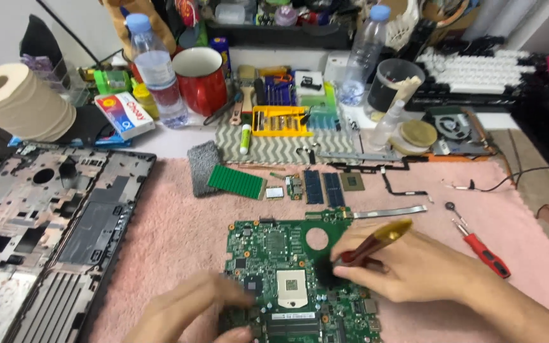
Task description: The person uses a brush to clean dust and debris from a green laptop motherboard. They systematically brush different areas of the board, including around the CPU socket and RAM slots, while holding the board steady with their other hand. The person also lifts and rotates the motherboard to access different sides.
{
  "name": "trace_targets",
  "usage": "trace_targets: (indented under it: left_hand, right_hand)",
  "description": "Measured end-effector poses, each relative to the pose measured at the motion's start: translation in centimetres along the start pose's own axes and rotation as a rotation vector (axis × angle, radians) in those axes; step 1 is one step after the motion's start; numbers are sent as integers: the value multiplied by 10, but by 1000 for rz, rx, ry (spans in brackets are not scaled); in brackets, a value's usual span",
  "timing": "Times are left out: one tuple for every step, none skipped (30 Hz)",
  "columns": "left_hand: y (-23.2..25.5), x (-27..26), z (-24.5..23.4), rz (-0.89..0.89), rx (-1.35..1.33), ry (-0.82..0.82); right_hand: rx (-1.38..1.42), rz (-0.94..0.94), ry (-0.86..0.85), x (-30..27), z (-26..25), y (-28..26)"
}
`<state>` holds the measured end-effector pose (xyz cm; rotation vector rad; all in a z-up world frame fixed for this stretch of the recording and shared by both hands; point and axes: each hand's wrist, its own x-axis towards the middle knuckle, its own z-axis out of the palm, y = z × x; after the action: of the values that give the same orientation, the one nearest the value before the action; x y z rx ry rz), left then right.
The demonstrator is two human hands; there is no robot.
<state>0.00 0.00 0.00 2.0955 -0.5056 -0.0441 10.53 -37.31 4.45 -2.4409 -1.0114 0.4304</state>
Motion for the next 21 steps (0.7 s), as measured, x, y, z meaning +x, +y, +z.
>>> trace_targets:
  left_hand:
    - [-5,10,5,8,-1,4]
    - [-10,21,10,20,66,-41]
    - [-15,31,15,29,132,-90]
    - [-13,38,20,34,131,-90]
    - [-11,45,25,110,206,-54]
    - [-10,53,31,186,281,-17]
    - [-10,57,33,195,277,-27]
    - [-11,61,35,191,270,-53]
    - [-12,64,37,181,264,-79]
    - [-18,66,39,185,261,-89]
    - [-23,67,41,145,299,-138]
    - [-29,66,43,105,338,-186]
    - [-35,66,47,107,333,-191]
    - [-42,66,51,98,403,-232]
    - [-48,64,55,86,473,-265]
    - [-50,65,57,85,467,-264]
    - [-52,65,58,108,454,-249]
    - [-53,64,59,132,442,-233]
    - [-53,63,60,128,439,-233]
    - [-53,62,62,117,452,-235]
    - [-53,63,62,112,468,-241]
  right_hand:
    - [-8,0,3,-3,-4,-2]
    - [-78,24,24,-6,-8,-5]
    - [-144,51,43,-9,-11,-7]
    - [-148,54,45,-5,-7,-10]
    - [-19,-32,97,-2,-2,-13]
    - [108,-118,149,2,3,-15]
    - [108,-106,156,0,6,-9]
    - [9,-57,78,-1,8,-3]
    - [-84,-11,-5,-2,13,3]
    - [-79,-1,-2,-4,9,4]
    - [-85,-3,82,-6,7,4]
    - [-92,-4,165,-8,4,3]
    - [-91,3,164,-7,10,4]
    - [-24,8,115,-7,15,4]
    - [40,8,61,-6,20,3]
    - [38,11,55,-10,21,7]
    - [-5,61,49,-13,24,11]
    - [-50,111,43,-16,27,14]
    - [-49,111,38,-16,27,12]
    - [-86,104,45,-17,27,10]
    - [-122,100,57,-17,27,8]
